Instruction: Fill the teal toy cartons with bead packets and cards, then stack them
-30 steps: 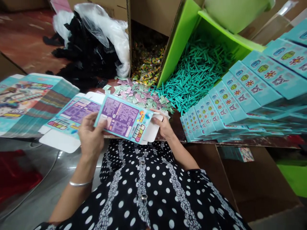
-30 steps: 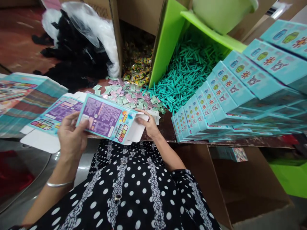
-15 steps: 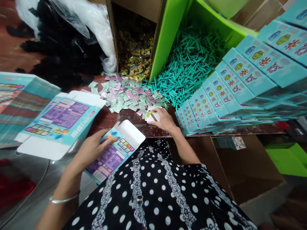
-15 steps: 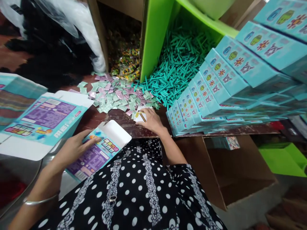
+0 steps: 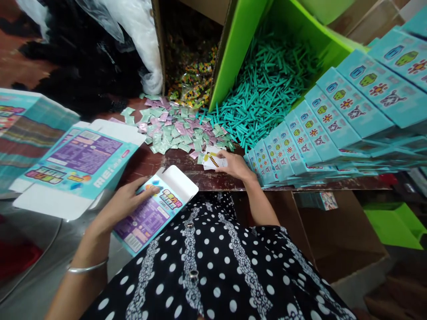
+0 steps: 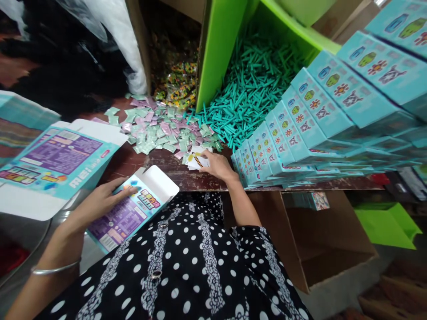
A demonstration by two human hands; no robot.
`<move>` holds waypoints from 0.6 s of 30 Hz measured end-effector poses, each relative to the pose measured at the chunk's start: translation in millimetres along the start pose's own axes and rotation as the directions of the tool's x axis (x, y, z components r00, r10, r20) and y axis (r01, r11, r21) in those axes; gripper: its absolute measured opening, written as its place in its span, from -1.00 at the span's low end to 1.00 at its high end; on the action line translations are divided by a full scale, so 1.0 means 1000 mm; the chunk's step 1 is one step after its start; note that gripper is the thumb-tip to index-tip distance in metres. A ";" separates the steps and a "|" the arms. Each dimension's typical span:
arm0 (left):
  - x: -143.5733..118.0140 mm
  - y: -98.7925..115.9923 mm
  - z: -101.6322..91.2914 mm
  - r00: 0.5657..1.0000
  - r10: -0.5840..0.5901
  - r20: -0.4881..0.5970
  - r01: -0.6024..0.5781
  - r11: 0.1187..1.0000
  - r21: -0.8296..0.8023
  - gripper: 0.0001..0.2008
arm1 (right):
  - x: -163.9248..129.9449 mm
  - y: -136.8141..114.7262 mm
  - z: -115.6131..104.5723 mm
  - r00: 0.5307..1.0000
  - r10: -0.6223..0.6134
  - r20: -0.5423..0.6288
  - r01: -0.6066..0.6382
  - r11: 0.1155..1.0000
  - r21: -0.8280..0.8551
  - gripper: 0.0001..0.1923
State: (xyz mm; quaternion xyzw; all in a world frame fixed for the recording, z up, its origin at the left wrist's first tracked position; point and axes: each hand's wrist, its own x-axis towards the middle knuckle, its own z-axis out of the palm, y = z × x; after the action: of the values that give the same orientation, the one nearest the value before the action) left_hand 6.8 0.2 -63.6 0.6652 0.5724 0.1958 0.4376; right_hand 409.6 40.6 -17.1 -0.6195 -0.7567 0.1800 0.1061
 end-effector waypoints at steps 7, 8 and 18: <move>0.002 0.003 -0.001 0.998 -0.047 0.045 0.052 0.992 -0.115 -0.20 | 0.005 0.000 -0.003 1.000 -0.016 0.013 0.016 1.000 0.004 -0.54; 0.001 0.004 -0.001 0.998 -0.047 0.046 0.053 0.990 -0.129 -0.21 | 0.005 0.000 -0.002 1.000 -0.024 0.010 0.024 1.000 -0.006 -0.54; 0.003 0.000 -0.001 0.999 -0.023 0.030 0.027 0.987 -0.156 -0.32 | 0.003 0.004 -0.013 0.998 -0.037 0.056 0.034 0.999 0.040 -0.71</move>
State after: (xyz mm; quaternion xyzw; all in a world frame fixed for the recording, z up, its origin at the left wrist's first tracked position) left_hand 7.0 3.6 -63.2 0.6242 0.5573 0.2254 0.4990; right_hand 417.8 45.7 -7.3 -0.5985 -0.7667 0.2101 0.0997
